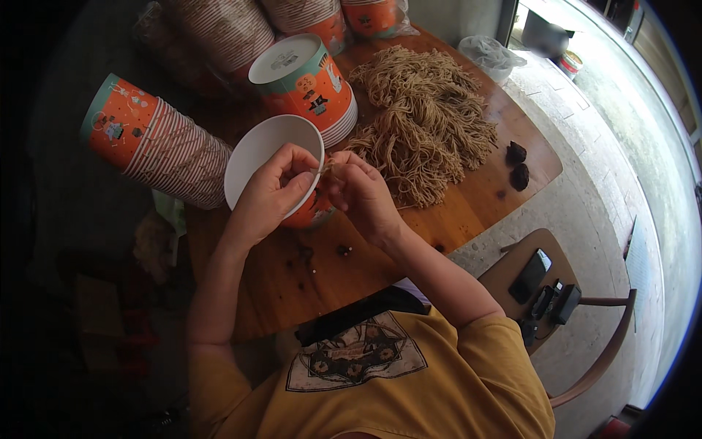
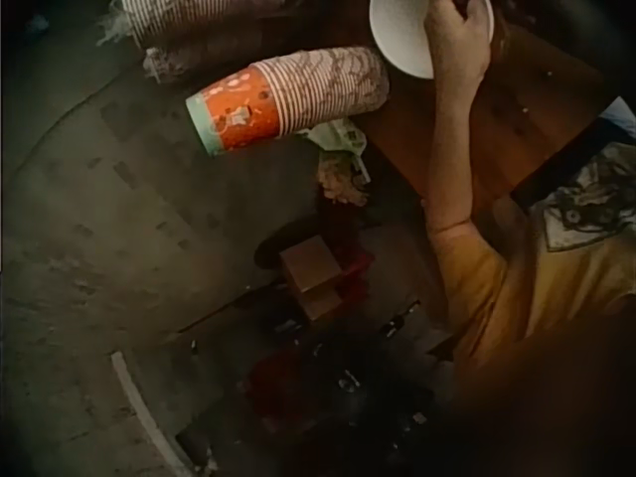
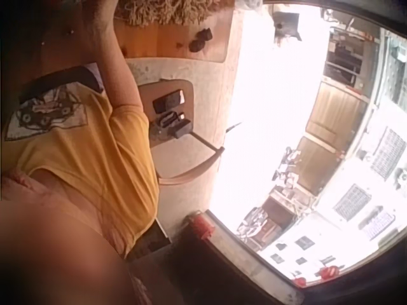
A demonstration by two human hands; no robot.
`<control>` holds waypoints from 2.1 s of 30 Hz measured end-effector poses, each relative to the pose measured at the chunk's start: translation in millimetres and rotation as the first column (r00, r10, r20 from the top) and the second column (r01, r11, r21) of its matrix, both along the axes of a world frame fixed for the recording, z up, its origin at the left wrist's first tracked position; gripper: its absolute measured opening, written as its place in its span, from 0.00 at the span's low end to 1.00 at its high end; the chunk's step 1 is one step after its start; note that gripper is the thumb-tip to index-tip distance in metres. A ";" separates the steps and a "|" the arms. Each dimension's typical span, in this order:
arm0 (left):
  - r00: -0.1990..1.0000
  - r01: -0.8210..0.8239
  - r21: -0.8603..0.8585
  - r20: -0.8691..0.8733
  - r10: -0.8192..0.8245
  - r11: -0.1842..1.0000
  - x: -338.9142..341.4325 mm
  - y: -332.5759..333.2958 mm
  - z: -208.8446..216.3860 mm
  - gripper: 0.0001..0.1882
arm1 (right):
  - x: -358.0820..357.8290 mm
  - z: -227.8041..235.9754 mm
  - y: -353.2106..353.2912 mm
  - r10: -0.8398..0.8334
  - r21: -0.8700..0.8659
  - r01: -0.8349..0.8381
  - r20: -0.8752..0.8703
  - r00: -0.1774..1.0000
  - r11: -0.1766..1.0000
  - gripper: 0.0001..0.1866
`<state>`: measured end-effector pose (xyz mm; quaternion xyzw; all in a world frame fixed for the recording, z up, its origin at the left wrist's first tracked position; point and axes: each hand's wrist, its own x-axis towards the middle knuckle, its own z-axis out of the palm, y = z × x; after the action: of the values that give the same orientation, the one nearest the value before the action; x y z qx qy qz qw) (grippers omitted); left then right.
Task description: Attaching string loop handles to paper containers in a manufacturing setting.
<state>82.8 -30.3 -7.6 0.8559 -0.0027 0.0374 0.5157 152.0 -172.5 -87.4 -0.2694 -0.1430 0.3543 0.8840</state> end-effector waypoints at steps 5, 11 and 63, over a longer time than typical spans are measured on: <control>1.000 0.009 0.010 -0.013 -0.009 1.000 0.2 -0.5 1.8 0.07 | -2.5 3.9 -0.7 -0.040 -0.007 0.040 0.058 0.998 0.999 0.07; 1.000 0.003 0.014 -0.023 -0.003 1.000 0.2 0.6 0.8 0.07 | -5.6 14.5 -6.7 -0.129 -0.297 0.251 0.377 0.917 0.921 0.06; 0.983 -0.033 -0.354 -0.180 -0.033 0.935 9.8 -11.4 5.0 0.08 | 62.0 77.7 -16.1 0.234 -0.427 0.189 0.755 0.613 0.884 0.06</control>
<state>92.6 -41.6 -2.7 0.7483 0.0517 -0.0417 0.6601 214.1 -188.6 -9.6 -0.5995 -0.4308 0.2339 0.6327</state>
